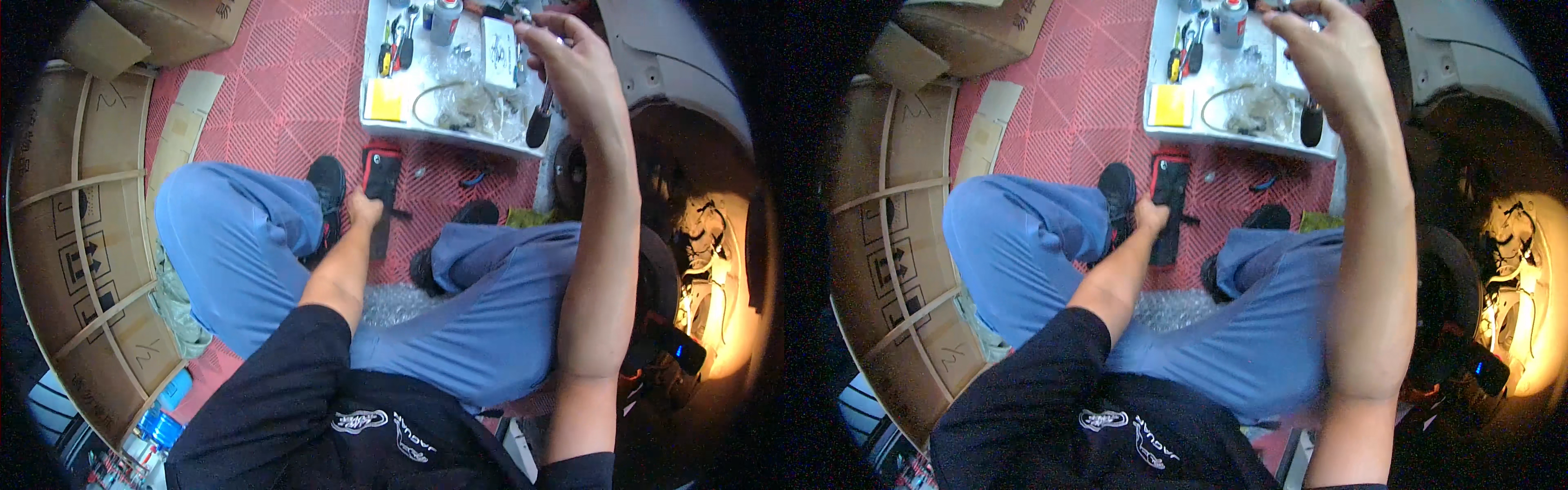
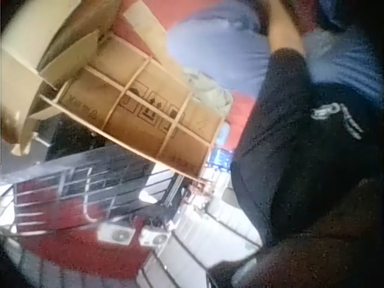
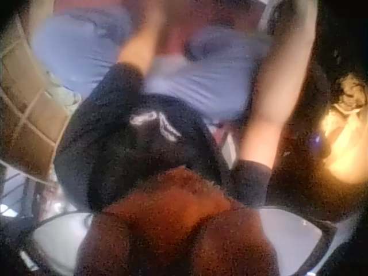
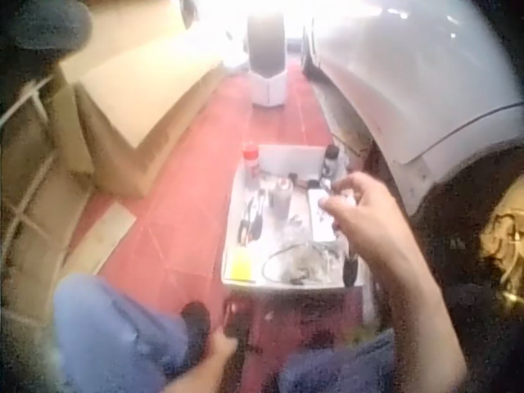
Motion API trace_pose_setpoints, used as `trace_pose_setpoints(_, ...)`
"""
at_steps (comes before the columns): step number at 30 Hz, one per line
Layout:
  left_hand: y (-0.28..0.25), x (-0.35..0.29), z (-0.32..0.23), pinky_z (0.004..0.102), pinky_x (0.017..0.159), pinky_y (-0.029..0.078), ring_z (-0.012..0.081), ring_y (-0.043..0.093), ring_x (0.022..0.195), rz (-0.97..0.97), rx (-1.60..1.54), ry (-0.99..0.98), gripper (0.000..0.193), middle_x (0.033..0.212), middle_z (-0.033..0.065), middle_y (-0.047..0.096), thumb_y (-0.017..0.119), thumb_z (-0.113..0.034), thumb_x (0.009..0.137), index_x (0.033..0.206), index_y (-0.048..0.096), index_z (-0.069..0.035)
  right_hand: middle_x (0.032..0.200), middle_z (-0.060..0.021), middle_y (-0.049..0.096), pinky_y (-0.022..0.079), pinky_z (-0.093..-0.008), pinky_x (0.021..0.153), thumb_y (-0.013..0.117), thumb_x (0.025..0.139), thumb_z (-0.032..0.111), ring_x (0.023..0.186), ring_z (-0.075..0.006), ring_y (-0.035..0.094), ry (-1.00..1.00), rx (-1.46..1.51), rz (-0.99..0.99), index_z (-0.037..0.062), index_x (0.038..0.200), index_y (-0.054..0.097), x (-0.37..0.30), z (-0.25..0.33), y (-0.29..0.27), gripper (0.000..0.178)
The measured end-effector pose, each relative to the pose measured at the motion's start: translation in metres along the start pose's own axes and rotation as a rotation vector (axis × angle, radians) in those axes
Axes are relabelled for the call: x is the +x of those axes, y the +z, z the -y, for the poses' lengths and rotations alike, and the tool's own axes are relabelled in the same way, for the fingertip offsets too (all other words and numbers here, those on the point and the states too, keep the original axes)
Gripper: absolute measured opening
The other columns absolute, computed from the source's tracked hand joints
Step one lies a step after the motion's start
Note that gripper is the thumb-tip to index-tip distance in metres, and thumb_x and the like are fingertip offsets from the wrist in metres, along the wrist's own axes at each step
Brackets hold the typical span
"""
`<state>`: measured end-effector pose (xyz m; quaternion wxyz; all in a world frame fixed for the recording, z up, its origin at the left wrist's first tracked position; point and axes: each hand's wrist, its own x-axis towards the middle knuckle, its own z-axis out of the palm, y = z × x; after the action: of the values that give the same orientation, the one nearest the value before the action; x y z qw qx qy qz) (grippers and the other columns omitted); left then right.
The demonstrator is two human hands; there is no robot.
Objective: Inspecting and repairing the brake system of a car, including selecting tools and working on the wheel assembly.
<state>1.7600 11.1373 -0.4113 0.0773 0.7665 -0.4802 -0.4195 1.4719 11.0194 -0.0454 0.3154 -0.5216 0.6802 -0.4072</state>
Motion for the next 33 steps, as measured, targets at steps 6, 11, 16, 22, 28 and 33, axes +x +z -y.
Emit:
trace_pose_setpoints(6, 0.0, 0.006, 0.007, 0.0439, 0.102, 0.044, 0.0425, 0.051, 0.121, -0.313, 0.15, -0.201, 0.075, 0.131, 0.0227, 0.052, 0.071, -0.011, 0.065, 0.135, 0.042, -0.003, 0.092, -0.011, 0.067, 0.049, -0.0284, 0.071, 0.065, 0.089, 0.026, 0.078, -0.0162, 0.062, 0.129, -0.174, 0.011, -0.0025, 0.114, 0.065, -0.012, 0.04, 0.026, 0.037)
trace_pose_setpoints(11, 0.005, -0.032, -0.021, 0.0509, 0.1, 0.042, 0.0387, 0.046, 0.121, -0.29, 0.395, 0.001, 0.071, 0.127, 0.0199, 0.045, 0.074, -0.012, 0.069, 0.13, 0.038, -0.005, 0.091, -0.0108, 0.067, 0.049, -0.0273, 0.072, 0.068, 0.088, 0.031, 0.079, -0.0149, 0.061, 0.046, -0.264, 0.186, -0.0022, 0.118, 0.064, 0.0, -0.013, 0.027, 0.045)
trace_pose_setpoints(16, 0.011, -0.031, -0.026, 0.049, 0.097, 0.044, 0.0369, 0.049, 0.118, -0.322, 0.295, -0.115, 0.054, 0.121, 0.0177, 0.051, 0.07, -0.013, 0.071, 0.12, 0.046, -0.007, 0.088, -0.0158, 0.071, 0.054, -0.0354, 0.069, 0.067, 0.084, 0.027, 0.074, -0.0198, 0.068, 0.045, -0.322, 0.503, -0.0011, 0.105, 0.069, -0.004, -0.038, 0.049, 0.035)
trace_pose_setpoints(22, 0.015, -0.035, -0.027, 0.0508, 0.085, 0.051, 0.0422, 0.061, 0.097, -0.169, 0.078, 0.044, 0.022, 0.104, 0.0213, 0.061, 0.061, -0.008, 0.076, 0.098, 0.063, -0.004, 0.084, -0.0097, 0.067, 0.052, -0.0309, 0.065, 0.065, 0.086, 0.021, 0.07, -0.0158, 0.063, -0.14, -0.512, 0.728, -0.0013, 0.107, 0.066, -0.025, -0.036, 0.079, 0.03)
trace_pose_setpoints(28, 0.005, -0.03, -0.04, 0.046, 0.089, 0.054, 0.0413, 0.065, 0.104, 0.076, 0.333, 0.048, 0.035, 0.11, 0.0265, 0.065, 0.061, -0.017, 0.077, 0.107, 0.065, 0.001, 0.087, -0.0095, 0.068, 0.052, -0.0305, 0.064, 0.065, 0.088, 0.021, 0.068, -0.0138, 0.062, -0.018, -0.358, 0.648, -0.0017, 0.108, 0.066, -0.015, -0.014, 0.08, 0.03)
trace_pose_setpoints(33, -0.007, -0.044, -0.061, 0.0462, 0.096, 0.05, 0.0351, 0.061, 0.118, 0.376, 0.807, 0.039, 0.042, 0.126, 0.0207, 0.063, 0.058, -0.024, 0.082, 0.118, 0.068, -0.004, 0.095, -0.015, 0.069, 0.054, -0.0331, 0.072, 0.062, 0.089, 0.021, 0.077, -0.0185, 0.066, -0.353, -0.228, 0.603, -0.0026, 0.113, 0.065, -0.015, -0.024, 0.053, 0.034)
